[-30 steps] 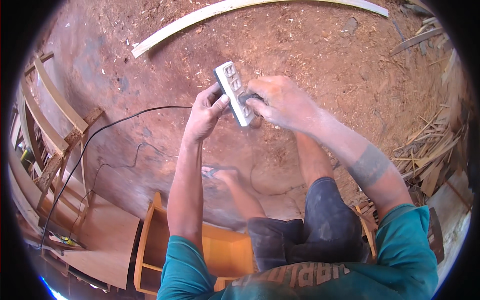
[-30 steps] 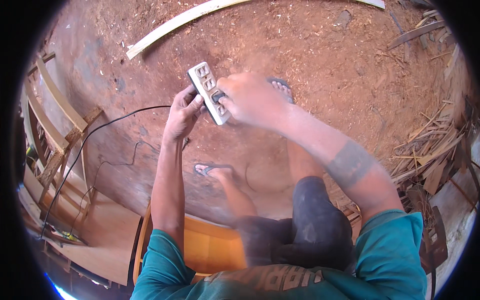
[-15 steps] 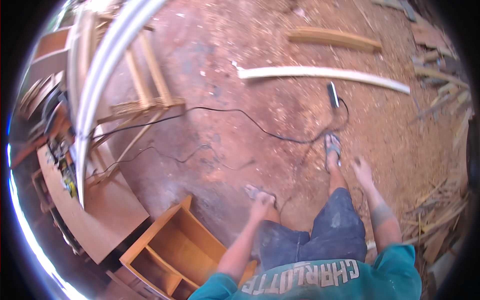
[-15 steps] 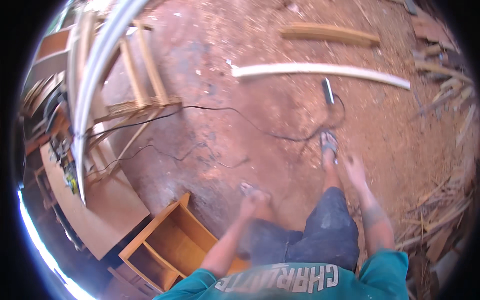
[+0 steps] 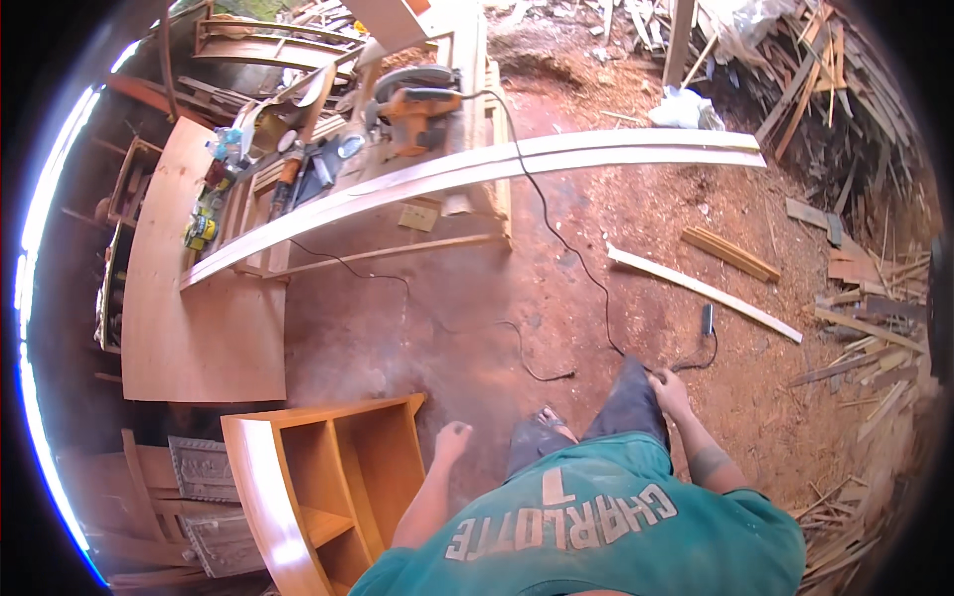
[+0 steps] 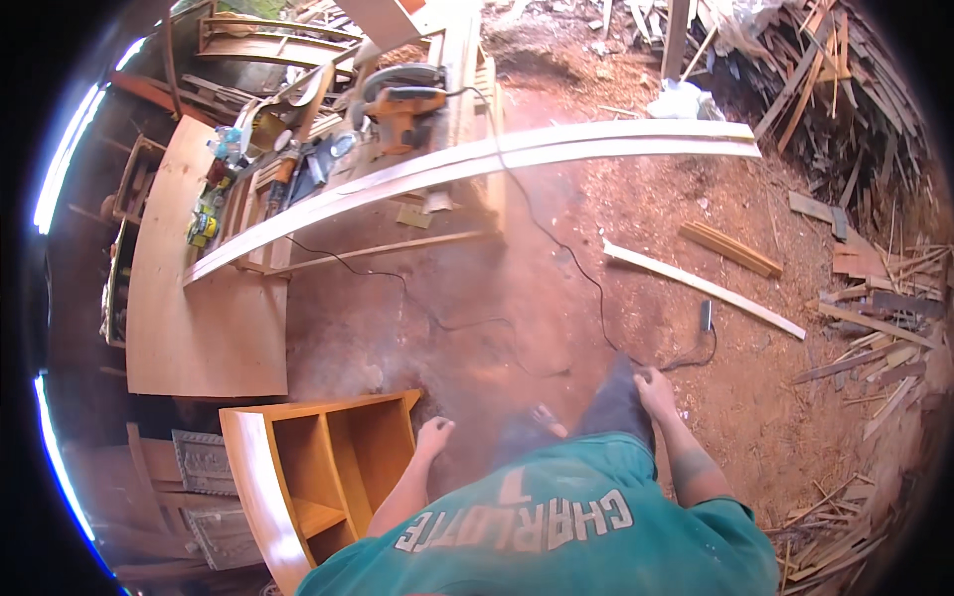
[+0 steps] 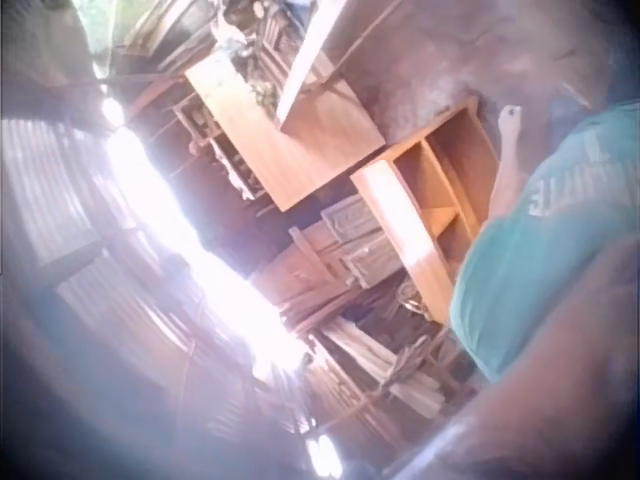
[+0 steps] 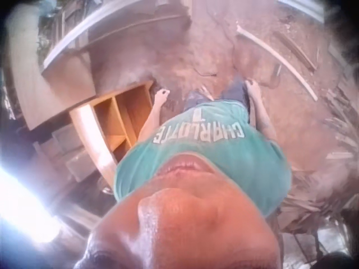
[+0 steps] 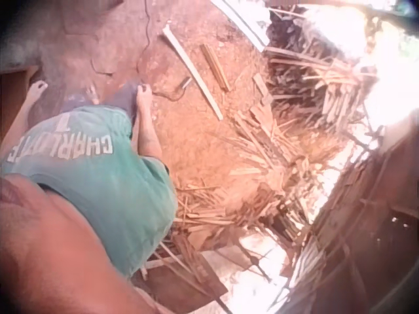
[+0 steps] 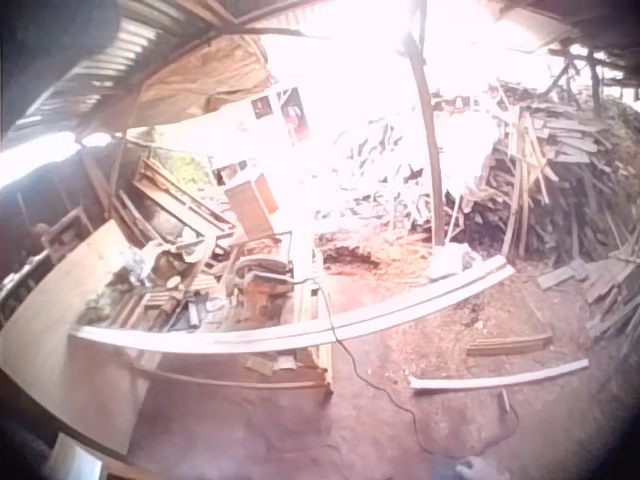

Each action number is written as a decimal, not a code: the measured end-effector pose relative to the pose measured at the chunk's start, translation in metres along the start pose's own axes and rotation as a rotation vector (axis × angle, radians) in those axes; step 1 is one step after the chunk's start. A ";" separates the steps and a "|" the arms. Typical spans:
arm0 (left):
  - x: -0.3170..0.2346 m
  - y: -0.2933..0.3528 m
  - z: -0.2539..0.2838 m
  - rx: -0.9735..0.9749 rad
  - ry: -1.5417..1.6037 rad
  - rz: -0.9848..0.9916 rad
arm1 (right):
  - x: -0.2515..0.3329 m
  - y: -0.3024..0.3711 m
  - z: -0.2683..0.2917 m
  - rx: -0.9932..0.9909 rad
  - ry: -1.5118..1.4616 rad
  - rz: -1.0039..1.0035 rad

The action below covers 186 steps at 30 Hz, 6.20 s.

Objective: The person marks a wooden board using a square and a pen, plugs a circular saw into a power strip, and then cuts the board with the saw.

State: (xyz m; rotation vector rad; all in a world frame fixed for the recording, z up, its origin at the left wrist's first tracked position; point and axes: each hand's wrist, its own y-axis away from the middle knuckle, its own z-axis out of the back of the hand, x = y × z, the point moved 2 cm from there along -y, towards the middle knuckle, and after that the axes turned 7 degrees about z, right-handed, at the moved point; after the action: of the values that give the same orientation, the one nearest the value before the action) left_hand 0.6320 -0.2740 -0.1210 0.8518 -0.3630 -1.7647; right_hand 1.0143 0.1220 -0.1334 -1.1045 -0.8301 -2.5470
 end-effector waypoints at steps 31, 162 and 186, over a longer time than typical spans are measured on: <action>-0.252 -0.402 0.459 -0.777 -0.349 -0.674 | 0.502 -0.393 -0.135 0.241 0.529 0.848; -0.285 -0.476 0.477 -0.143 -0.740 -0.758 | 0.490 -0.401 -0.090 0.129 0.538 0.832; -0.397 -0.417 0.369 -0.106 -0.596 -1.007 | 0.549 -0.374 -0.102 -0.014 0.360 0.884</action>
State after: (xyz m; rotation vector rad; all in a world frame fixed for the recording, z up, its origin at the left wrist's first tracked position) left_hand 0.1432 0.1813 0.0246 0.4051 -0.2175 -2.9581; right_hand 0.4180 0.3660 0.0596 -0.7338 -0.1551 -1.8906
